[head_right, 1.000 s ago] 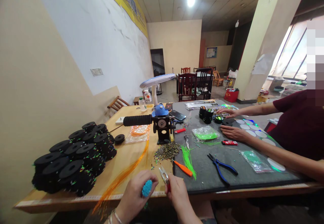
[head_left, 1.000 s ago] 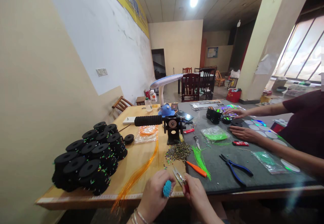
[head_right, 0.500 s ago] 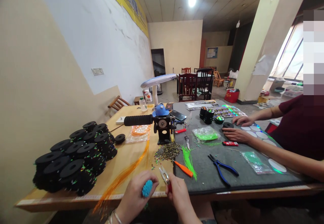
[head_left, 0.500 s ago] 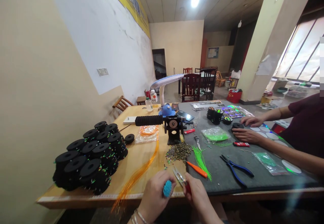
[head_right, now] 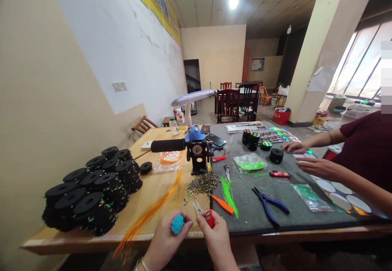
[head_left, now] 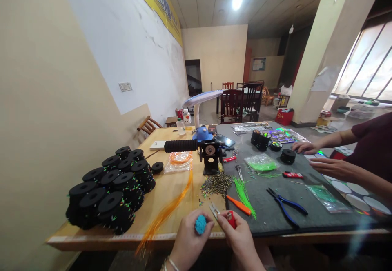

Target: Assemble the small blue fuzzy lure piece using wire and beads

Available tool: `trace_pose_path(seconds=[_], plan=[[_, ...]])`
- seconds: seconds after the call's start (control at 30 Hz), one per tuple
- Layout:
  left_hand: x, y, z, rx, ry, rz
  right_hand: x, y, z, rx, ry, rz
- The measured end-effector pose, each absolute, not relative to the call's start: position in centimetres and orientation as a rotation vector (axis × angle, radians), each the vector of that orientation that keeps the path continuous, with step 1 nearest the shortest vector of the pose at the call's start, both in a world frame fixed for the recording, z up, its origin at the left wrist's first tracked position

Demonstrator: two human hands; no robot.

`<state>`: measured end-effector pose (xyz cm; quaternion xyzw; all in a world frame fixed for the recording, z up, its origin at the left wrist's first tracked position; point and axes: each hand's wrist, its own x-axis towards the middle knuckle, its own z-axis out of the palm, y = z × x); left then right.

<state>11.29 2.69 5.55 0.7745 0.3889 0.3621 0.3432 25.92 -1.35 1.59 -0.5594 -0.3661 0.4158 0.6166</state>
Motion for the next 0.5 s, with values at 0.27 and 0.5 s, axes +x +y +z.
trace_pose_path(seconds=[0.27, 0.5], plan=[[11.5, 2.4, 4.9, 1.930, 1.033, 0.889, 26.7, -1.6, 3.2, -1.328, -0.928, 0.957], [11.5, 2.4, 4.2, 1.852, 1.044, 0.902, 26.7, -1.3, 2.7, -1.421, -1.000, 0.891]])
